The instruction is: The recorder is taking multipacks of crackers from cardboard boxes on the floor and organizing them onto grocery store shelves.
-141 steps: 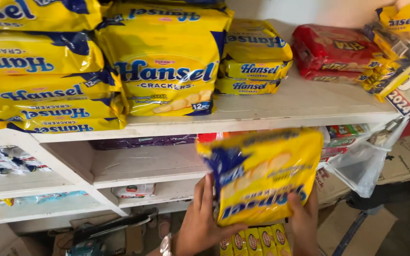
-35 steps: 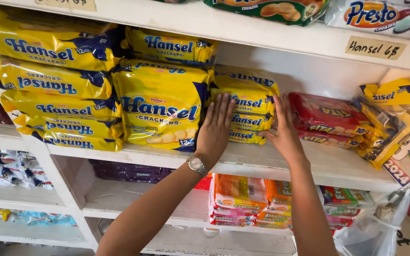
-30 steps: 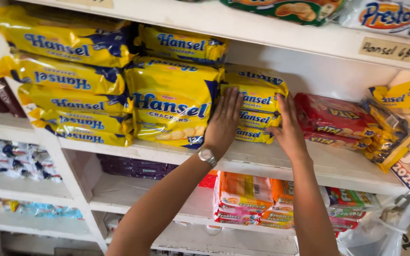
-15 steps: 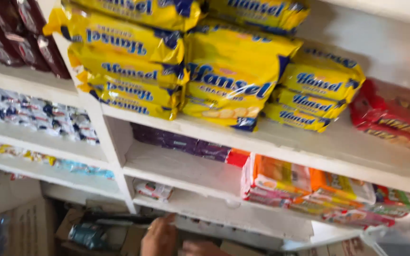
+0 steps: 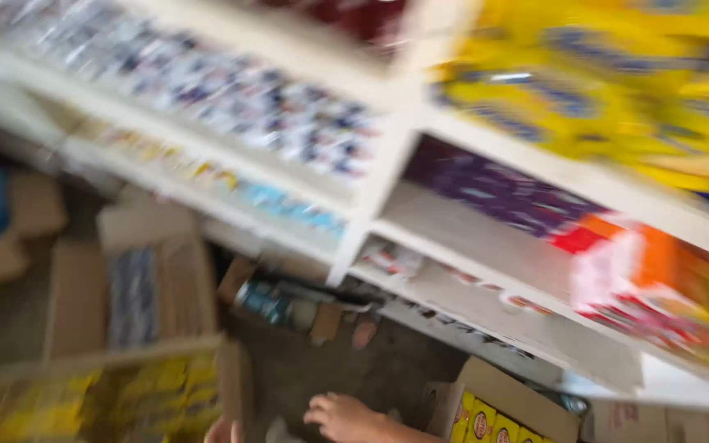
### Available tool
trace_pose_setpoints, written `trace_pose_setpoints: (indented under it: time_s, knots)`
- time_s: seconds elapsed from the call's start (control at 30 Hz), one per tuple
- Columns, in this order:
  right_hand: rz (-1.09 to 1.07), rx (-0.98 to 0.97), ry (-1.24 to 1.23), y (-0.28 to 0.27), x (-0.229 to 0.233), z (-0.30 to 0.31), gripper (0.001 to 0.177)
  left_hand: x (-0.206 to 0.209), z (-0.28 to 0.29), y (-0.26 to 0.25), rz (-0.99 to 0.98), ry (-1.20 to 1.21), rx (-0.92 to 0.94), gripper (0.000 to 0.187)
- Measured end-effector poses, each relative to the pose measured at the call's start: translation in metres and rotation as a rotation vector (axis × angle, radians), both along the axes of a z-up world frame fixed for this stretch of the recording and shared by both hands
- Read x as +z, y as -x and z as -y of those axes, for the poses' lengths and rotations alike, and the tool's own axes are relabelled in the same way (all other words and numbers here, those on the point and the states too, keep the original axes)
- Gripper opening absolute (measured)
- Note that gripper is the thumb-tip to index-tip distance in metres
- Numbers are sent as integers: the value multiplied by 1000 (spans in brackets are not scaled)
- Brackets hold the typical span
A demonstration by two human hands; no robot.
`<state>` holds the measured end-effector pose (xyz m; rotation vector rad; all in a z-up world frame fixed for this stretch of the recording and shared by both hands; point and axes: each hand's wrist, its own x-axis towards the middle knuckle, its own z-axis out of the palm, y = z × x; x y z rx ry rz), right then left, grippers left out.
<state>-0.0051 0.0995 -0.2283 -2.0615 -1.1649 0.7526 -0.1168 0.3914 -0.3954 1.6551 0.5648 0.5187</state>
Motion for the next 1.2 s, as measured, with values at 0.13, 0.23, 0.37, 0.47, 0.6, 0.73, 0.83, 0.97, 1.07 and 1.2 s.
trace_pose_setpoints:
  time_s: [0.13, 0.23, 0.37, 0.47, 0.6, 0.73, 0.83, 0.97, 1.07, 1.2]
  knots:
    - [-14, -56, -101, 16, 37, -103, 34, 78, -36, 12, -277, 290, 388, 34]
    - [-127, -115, -64, 14, 42, -153, 33, 50, -75, 22, -366, 124, 469, 29]
    - [-189, -178, 0, -1, 17, -196, 33, -19, -128, 17, -494, 111, 508, 23]
    - [-210, -231, 25, -13, -9, -207, 31, -43, -157, 10, -631, -81, 377, 16]
    - [-356, -399, 50, -25, -34, -208, 29, -102, -205, 23, -1042, -728, -94, 25]
    - [-338, -431, 91, -22, -54, -208, 25, -190, -251, 64, -1033, -1059, -172, 35]
    - [-375, -449, 129, -16, -60, -215, 25, -188, -268, 61, -1015, -1149, -238, 41]
    - [-390, -406, 133, -8, -64, -231, 27, -189, -285, 57, -1089, -1137, -449, 37]
    - [-367, -362, 145, -11, -56, -247, 29, -165, -293, 44, -1024, -1082, -526, 30]
    - [-166, -261, 66, -18, -28, -261, 33, -56, -295, 17, -903, -847, -498, 14]
